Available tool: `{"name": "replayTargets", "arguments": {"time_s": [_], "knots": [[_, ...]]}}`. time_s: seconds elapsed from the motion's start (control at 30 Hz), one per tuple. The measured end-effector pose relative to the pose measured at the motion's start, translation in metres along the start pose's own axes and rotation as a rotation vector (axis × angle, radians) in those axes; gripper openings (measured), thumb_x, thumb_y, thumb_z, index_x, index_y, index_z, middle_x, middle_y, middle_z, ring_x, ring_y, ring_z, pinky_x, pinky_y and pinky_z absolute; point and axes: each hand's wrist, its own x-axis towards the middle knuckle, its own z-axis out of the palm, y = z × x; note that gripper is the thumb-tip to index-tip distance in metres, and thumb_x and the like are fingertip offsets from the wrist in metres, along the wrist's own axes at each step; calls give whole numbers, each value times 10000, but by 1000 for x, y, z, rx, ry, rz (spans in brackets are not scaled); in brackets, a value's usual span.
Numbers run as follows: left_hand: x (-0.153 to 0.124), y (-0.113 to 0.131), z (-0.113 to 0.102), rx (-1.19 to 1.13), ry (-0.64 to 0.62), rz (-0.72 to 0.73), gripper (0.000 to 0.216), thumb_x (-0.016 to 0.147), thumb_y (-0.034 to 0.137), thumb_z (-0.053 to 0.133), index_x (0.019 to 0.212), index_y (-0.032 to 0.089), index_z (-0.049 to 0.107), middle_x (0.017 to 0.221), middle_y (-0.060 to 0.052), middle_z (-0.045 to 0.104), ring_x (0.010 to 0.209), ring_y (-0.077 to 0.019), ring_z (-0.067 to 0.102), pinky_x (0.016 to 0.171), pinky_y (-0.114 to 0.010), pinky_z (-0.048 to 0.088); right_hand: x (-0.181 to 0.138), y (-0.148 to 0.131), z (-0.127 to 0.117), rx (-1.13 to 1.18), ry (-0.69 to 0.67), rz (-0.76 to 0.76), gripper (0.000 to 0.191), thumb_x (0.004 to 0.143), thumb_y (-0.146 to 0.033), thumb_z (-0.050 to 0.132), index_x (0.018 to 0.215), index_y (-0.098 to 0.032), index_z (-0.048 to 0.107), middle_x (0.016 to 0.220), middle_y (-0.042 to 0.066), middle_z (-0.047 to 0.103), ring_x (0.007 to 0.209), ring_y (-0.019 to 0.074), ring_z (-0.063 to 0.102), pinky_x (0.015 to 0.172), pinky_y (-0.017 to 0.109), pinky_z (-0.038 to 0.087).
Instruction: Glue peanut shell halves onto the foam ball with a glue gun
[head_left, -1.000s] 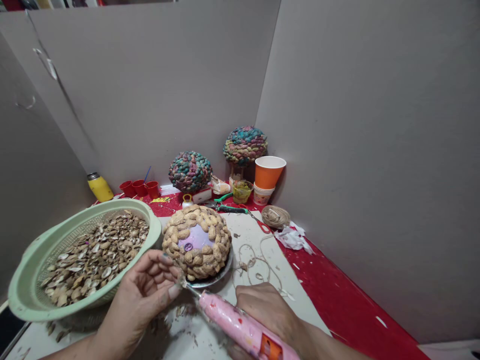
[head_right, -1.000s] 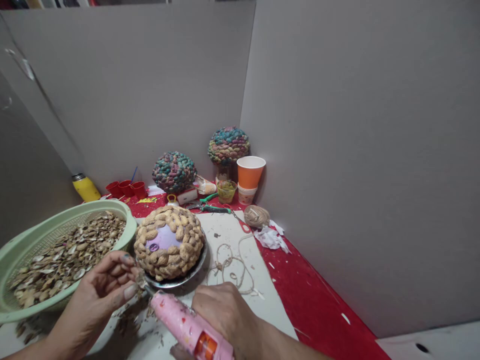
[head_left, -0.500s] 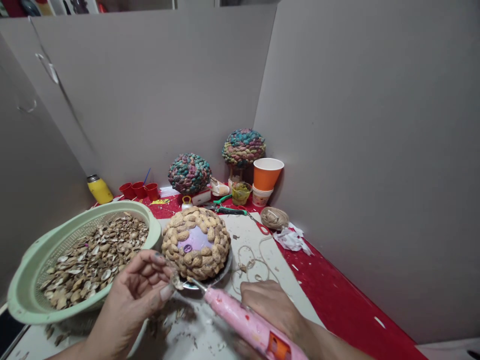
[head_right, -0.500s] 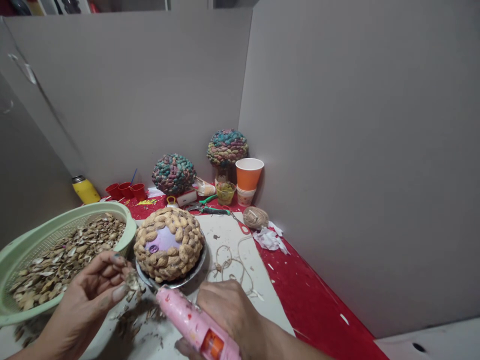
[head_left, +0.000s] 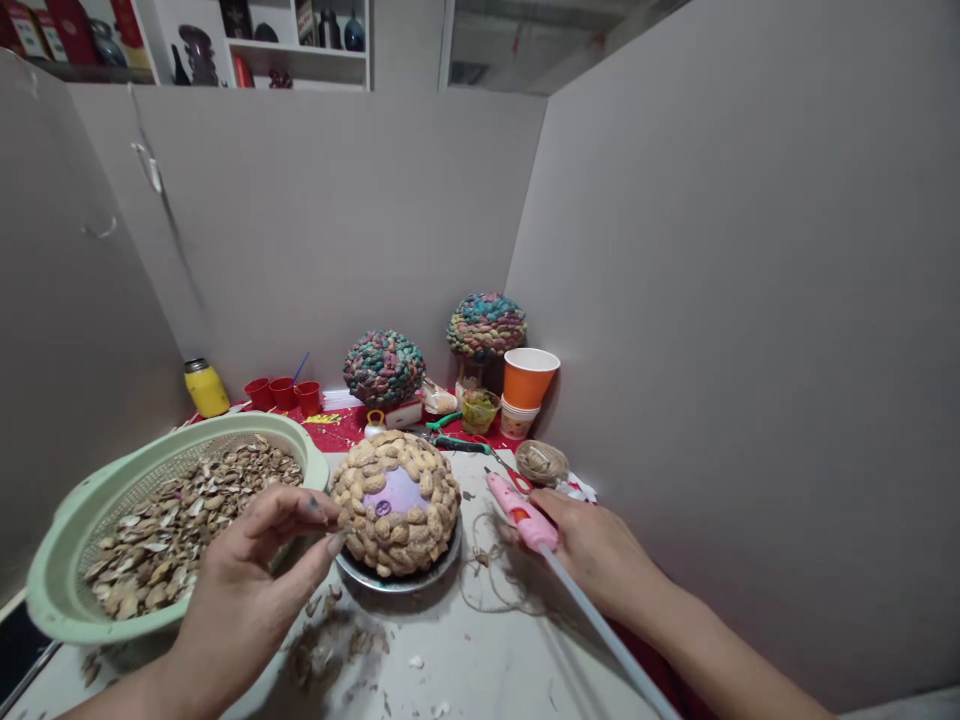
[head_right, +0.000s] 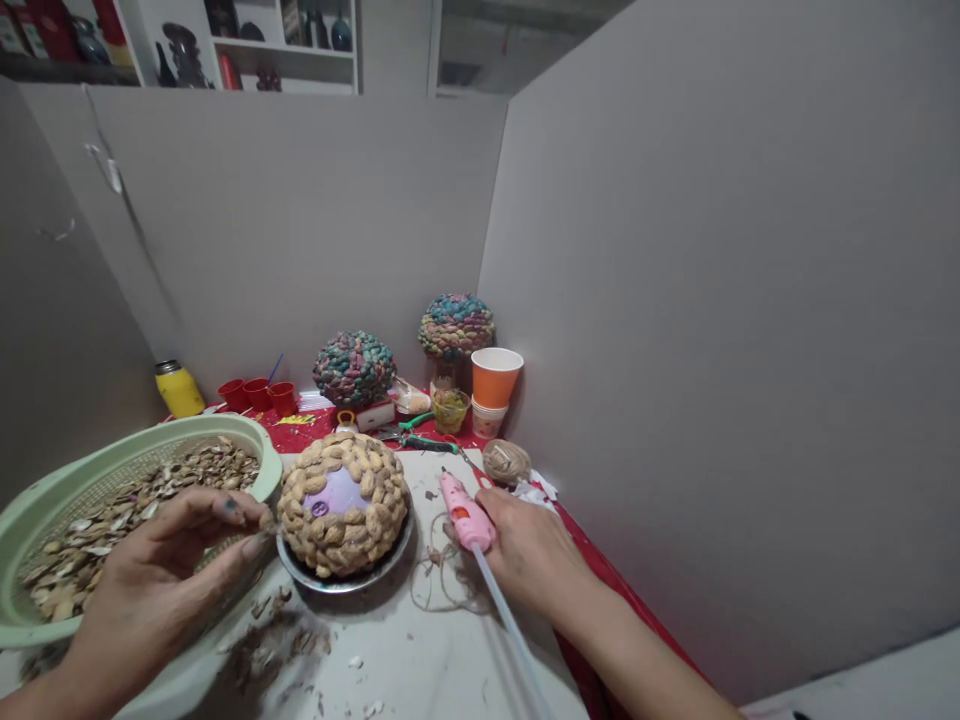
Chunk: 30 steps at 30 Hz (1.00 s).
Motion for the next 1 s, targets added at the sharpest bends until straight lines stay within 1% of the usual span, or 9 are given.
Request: {"name": "replayTargets", "arguments": {"time_s": [0.1,0.33,0.4,0.5,0.6,0.67,0.7,0.83,1.0], "knots": [[4,5,-1,196,-18,118,78,768,202,731,812,240,678,845,-36,723,796,-204,695,771,-249,541,9,8,4,-28,-85,43,79,844,-235,616,842,-174,565,862,80,648,750,244,619,598,277,328],[22,20,1,407,-132,254,83,789,160,663,752,233,674,705,-11,715,650,-190,674,625,-239,498,16,22,16,-6,-195,45,123,843,-242,661,908,-144,623,914,100,658,805,256,644,641,279,387],[28,21,1,446,-173,274,93,795,151,647,749,228,671,698,-7,709,641,-184,665,615,-236,490,17,26,13,-3,-199,37,165,833,-276,689,919,-142,643,926,110,662,813,270,647,642,290,409],[35,19,2,505,-214,294,87,799,157,632,746,221,658,699,-4,692,634,-177,645,604,-240,480,18,25,0,-2,-131,18,255,852,-337,682,1007,-137,651,1016,142,649,908,313,634,711,349,456],[37,17,2,547,-262,303,93,819,152,586,765,216,628,722,2,677,650,-168,631,617,-248,476,16,0,-20,64,50,-88,226,974,-316,518,1133,-179,601,1150,116,613,1045,270,589,832,365,466],[37,16,3,571,-289,316,103,834,138,553,793,210,614,752,2,680,678,-161,635,640,-252,481,14,-28,-32,296,351,-387,138,995,-254,515,1079,-180,597,1032,89,632,947,230,600,818,343,471],[37,15,4,578,-296,328,104,838,131,545,800,206,607,759,2,680,684,-156,635,644,-251,483,13,-44,-37,378,421,-510,127,998,-204,514,1100,-182,587,1016,81,628,939,219,591,809,331,468],[35,13,7,589,-302,396,106,853,116,539,802,193,592,737,8,662,667,-133,622,630,-236,479,18,-96,-43,463,409,-727,167,976,-98,515,1118,-133,597,984,91,613,877,216,555,781,342,442],[34,13,9,600,-319,400,126,867,111,528,784,188,583,725,4,647,659,-132,613,611,-235,476,39,-116,-28,414,401,-754,139,991,-128,499,1062,-112,617,950,99,616,842,234,527,749,371,390]]}}
